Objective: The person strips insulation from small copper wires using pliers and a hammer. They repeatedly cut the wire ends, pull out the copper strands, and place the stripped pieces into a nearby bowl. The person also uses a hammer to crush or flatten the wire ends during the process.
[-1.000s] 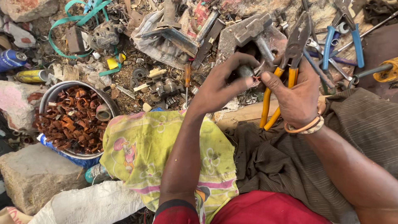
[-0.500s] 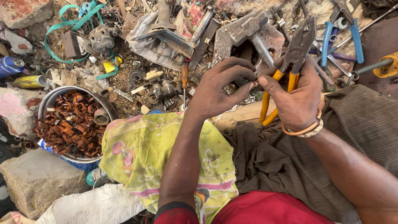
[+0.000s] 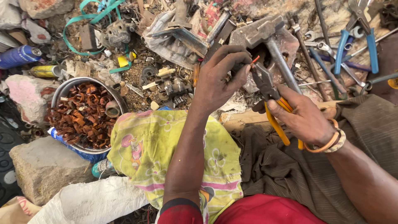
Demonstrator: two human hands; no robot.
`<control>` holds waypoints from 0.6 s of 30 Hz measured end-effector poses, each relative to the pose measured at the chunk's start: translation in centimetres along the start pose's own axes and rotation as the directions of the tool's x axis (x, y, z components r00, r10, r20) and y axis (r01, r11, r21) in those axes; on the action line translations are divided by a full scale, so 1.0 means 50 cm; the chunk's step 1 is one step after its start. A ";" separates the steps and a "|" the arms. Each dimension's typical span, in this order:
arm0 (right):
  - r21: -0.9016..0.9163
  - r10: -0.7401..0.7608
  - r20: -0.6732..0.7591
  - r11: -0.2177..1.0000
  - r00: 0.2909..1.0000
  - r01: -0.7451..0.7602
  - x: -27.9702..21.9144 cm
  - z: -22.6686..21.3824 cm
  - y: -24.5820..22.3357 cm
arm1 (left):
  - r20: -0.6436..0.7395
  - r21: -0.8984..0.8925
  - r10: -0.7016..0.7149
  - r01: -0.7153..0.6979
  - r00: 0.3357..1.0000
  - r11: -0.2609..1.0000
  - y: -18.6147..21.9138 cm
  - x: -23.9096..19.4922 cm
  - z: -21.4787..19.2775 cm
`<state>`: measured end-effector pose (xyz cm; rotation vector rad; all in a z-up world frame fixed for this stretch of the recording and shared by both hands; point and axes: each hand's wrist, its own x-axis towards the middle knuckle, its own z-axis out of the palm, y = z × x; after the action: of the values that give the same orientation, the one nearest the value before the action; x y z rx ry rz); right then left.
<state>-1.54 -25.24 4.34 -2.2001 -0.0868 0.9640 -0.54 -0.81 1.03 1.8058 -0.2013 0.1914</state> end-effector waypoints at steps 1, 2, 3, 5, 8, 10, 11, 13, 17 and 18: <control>0.011 0.006 0.009 1.000 1.000 -0.006 -0.002 0.001 -0.001 | 0.000 0.008 0.023 -0.023 1.000 1.000 0.000 0.000 0.001; 0.021 0.006 0.015 1.000 1.000 -0.006 -0.001 -0.001 -0.004 | -0.010 0.012 0.031 -0.031 0.999 0.999 0.000 0.003 0.002; 0.031 0.006 0.021 0.999 1.000 -0.007 0.000 -0.003 -0.007 | -0.020 0.016 0.040 -0.040 0.999 0.999 0.001 0.006 0.001; 0.003 0.027 0.027 1.000 0.999 -0.027 0.002 -0.009 -0.013 | -0.020 0.015 0.041 -0.040 0.999 0.999 0.002 0.007 -0.003; -0.006 -0.024 0.030 1.000 0.999 0.024 0.005 -0.014 -0.009 | 0.013 0.010 0.023 -0.024 1.000 1.000 0.004 0.003 -0.008; -0.043 -0.100 0.007 0.994 0.995 0.100 0.004 -0.014 0.000 | 0.028 0.014 0.025 -0.026 0.999 1.000 0.004 0.002 -0.008; -0.085 -0.149 -0.013 0.985 0.989 0.148 0.005 -0.012 0.003 | 0.036 0.003 0.012 -0.012 0.999 1.000 0.005 0.002 -0.007; -0.132 -0.134 -0.023 0.983 0.991 0.130 0.012 -0.011 0.006 | 0.045 -0.011 -0.011 0.011 0.999 1.000 0.006 0.006 -0.009; -0.141 0.001 -0.025 0.990 1.000 -0.005 0.016 -0.007 0.007 | 0.063 0.011 -0.028 0.028 0.998 1.000 0.006 0.003 -0.010; -0.143 -0.007 -0.037 0.990 0.999 0.001 0.018 -0.006 0.006 | 0.067 0.011 -0.025 0.025 0.997 1.000 0.005 0.004 -0.011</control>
<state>-0.77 -25.35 3.73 -2.3477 -0.1472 0.9390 -0.43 -0.35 1.44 1.8249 -0.2257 0.1139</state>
